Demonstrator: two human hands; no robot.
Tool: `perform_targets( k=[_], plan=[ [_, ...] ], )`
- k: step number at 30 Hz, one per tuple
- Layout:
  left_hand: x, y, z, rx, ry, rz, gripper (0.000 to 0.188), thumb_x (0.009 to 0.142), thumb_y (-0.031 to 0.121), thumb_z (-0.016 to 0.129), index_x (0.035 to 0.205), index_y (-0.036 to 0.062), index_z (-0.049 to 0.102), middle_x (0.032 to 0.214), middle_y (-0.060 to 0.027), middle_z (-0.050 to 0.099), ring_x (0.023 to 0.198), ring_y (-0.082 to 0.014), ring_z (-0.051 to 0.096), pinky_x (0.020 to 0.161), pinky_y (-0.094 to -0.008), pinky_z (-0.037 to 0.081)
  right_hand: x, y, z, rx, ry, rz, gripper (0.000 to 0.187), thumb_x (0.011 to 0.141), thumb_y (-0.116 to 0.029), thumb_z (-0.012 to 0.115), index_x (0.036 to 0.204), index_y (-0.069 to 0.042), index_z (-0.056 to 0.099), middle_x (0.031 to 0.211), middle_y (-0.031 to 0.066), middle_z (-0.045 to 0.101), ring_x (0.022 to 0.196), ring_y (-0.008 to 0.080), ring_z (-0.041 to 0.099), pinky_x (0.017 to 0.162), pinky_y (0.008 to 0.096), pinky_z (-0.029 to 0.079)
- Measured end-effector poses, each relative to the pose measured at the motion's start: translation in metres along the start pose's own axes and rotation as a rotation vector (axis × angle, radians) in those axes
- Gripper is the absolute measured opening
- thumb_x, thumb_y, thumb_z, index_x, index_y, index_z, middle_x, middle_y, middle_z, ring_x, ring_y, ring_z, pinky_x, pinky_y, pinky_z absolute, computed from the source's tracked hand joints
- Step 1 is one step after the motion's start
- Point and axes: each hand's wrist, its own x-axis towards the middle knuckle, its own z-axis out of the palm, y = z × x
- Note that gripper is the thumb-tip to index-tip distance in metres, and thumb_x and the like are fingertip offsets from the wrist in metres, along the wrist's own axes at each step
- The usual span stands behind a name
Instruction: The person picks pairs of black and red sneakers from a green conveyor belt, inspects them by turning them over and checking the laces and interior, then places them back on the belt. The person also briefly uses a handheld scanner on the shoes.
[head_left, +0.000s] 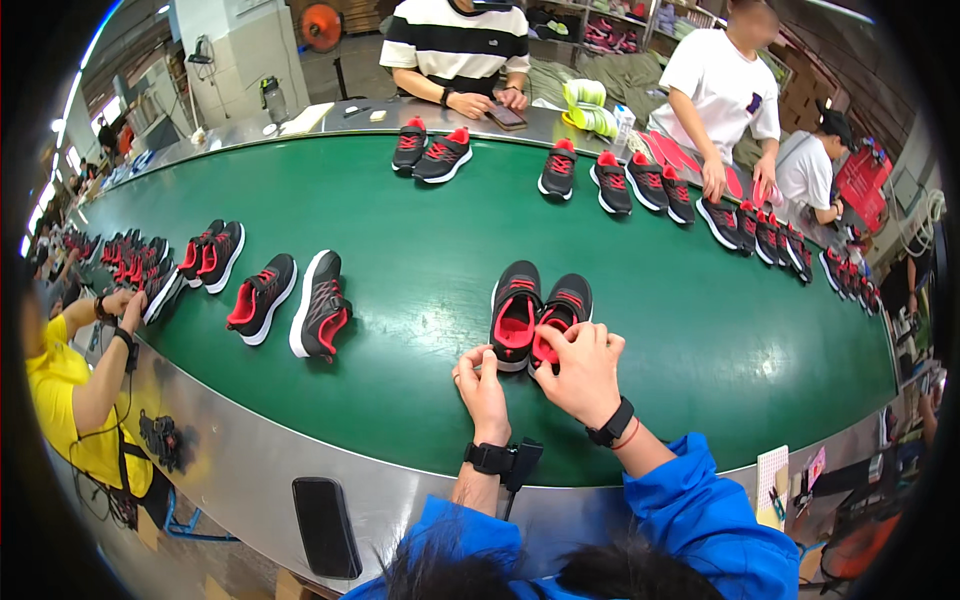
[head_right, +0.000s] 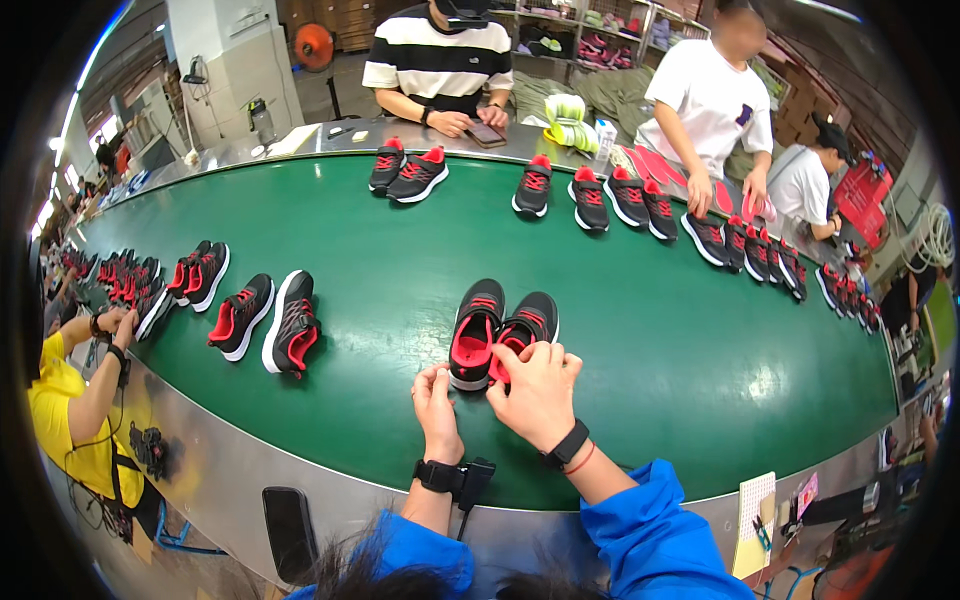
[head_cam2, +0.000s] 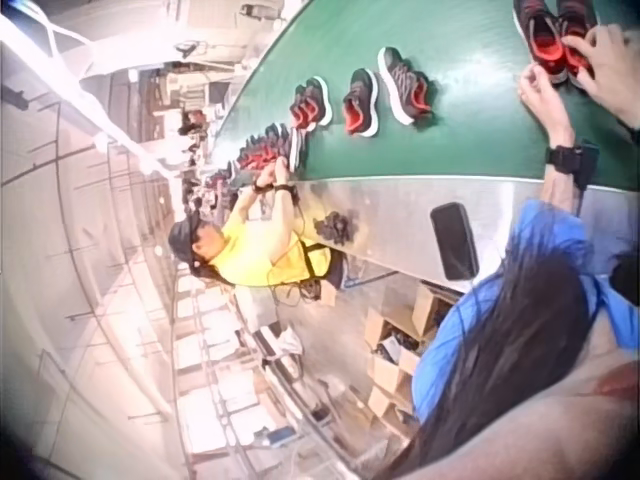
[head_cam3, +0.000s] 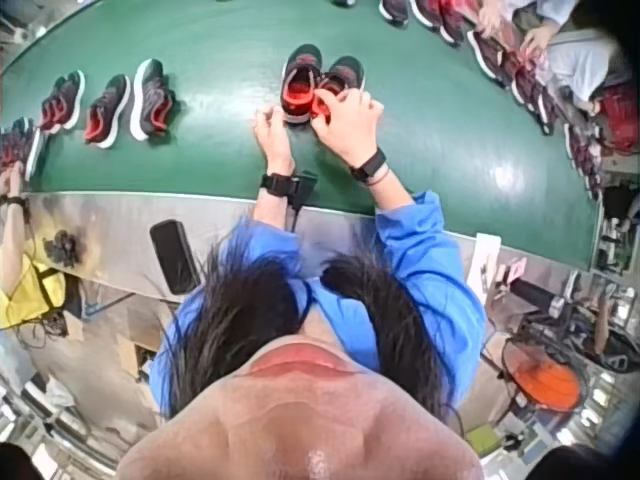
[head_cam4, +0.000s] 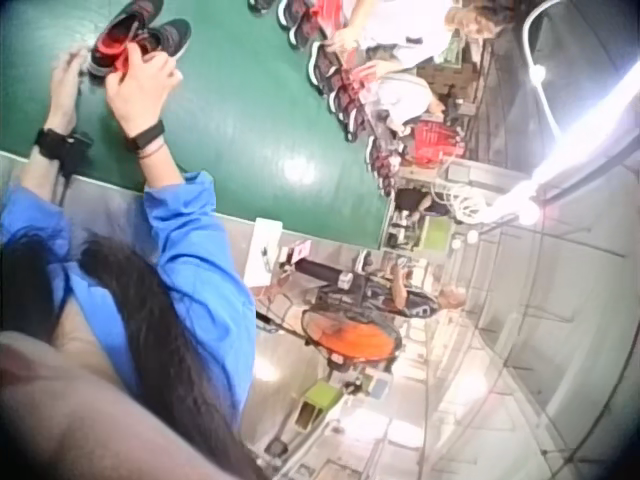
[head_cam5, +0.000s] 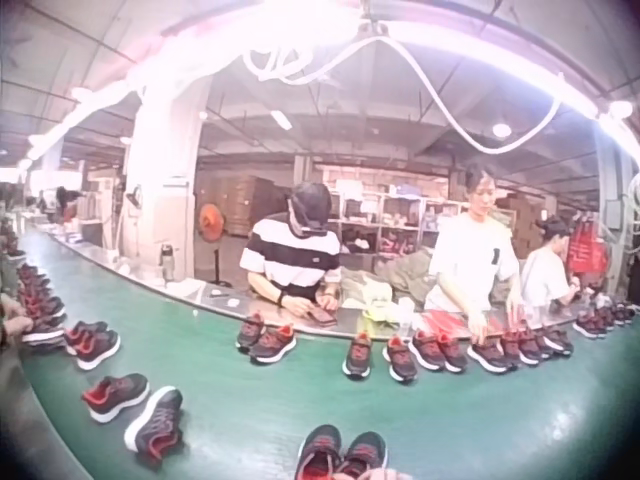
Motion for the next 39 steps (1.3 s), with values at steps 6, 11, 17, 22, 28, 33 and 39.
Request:
perform_targets(
  k=[6,11,17,22,28,33,39],
  plan=[
    [0.002,-0.004,0.008,-0.253,0.149,-0.035,0.015,0.098,0.015,0.056,0.106,0.0024,0.055,0.097,-0.0040,0.055,0.083,-0.0116,0.053,0.072,-0.0268,0.045,0.014,-0.018,0.009,-0.126,-0.240,-0.153,0.050,0.072,-0.037,0.068,0.118,-0.018,0.065,0.085,0.0139,0.067,0.085,0.0299,0.057,0.080,0.0451,0.035],
    [-0.004,-0.003,0.011,-0.378,0.213,-0.103,0.013,0.099,0.018,0.052,0.105,0.0065,0.050,0.094,-0.0026,0.054,0.076,-0.0091,0.052,0.062,-0.0232,0.045,0.038,-0.027,0.047,-0.088,-0.209,-0.132,0.041,0.073,-0.038,0.075,0.105,-0.013,0.069,0.092,0.0224,0.059,0.094,0.0384,0.052,0.078,0.0477,0.044],
    [-0.013,-0.004,0.019,-0.374,0.217,-0.159,0.013,0.099,0.021,0.052,0.105,0.0089,0.050,0.092,-0.0018,0.055,0.075,-0.0095,0.053,0.062,-0.0251,0.045,0.110,-0.060,0.048,0.062,-0.197,-0.254,0.040,0.077,-0.043,0.072,0.103,-0.012,0.070,0.085,0.0212,0.066,0.086,0.0398,0.059,0.080,0.0486,0.046],
    [-0.022,-0.005,0.031,-0.487,0.168,-0.153,0.013,0.098,0.018,0.053,0.100,0.0066,0.049,0.082,-0.0005,0.055,0.070,-0.0095,0.053,0.061,-0.0236,0.043,0.113,-0.102,0.049,0.380,-0.282,-0.389,0.057,0.083,-0.048,0.071,0.125,-0.011,0.061,0.112,0.0221,0.062,0.109,0.0395,0.055,0.095,0.0477,0.045],
    [-0.023,-0.001,0.024,-0.373,0.075,-0.219,0.010,0.098,0.019,0.054,0.099,0.0100,0.057,0.085,-0.0001,0.057,0.070,-0.0091,0.056,0.061,-0.0229,0.044,0.186,-0.021,0.100,0.982,-0.392,0.167,0.052,0.092,-0.028,0.068,0.137,-0.012,0.048,0.108,0.0113,0.065,0.092,0.0199,0.065,0.079,0.0359,0.056],
    [-0.028,-0.003,0.029,-0.349,-0.011,-0.278,0.012,0.100,0.020,0.053,0.095,0.0099,0.058,0.088,0.0010,0.058,0.073,-0.0069,0.053,0.063,-0.0221,0.045,0.291,0.190,0.223,1.165,-0.047,0.718,0.048,0.084,-0.027,0.072,0.121,-0.001,0.057,0.106,0.0175,0.065,0.091,0.0288,0.067,0.076,0.0391,0.059],
    [-0.036,-0.001,0.029,-0.303,-0.058,-0.255,0.014,0.100,0.021,0.054,0.095,0.0088,0.059,0.087,0.0020,0.058,0.074,-0.0062,0.052,0.066,-0.0220,0.044,0.364,0.275,0.287,0.964,0.240,0.890,0.080,0.078,-0.032,0.076,0.124,0.017,0.033,0.124,0.0265,0.057,0.099,0.0334,0.067,0.070,0.0444,0.064]
  ],
)
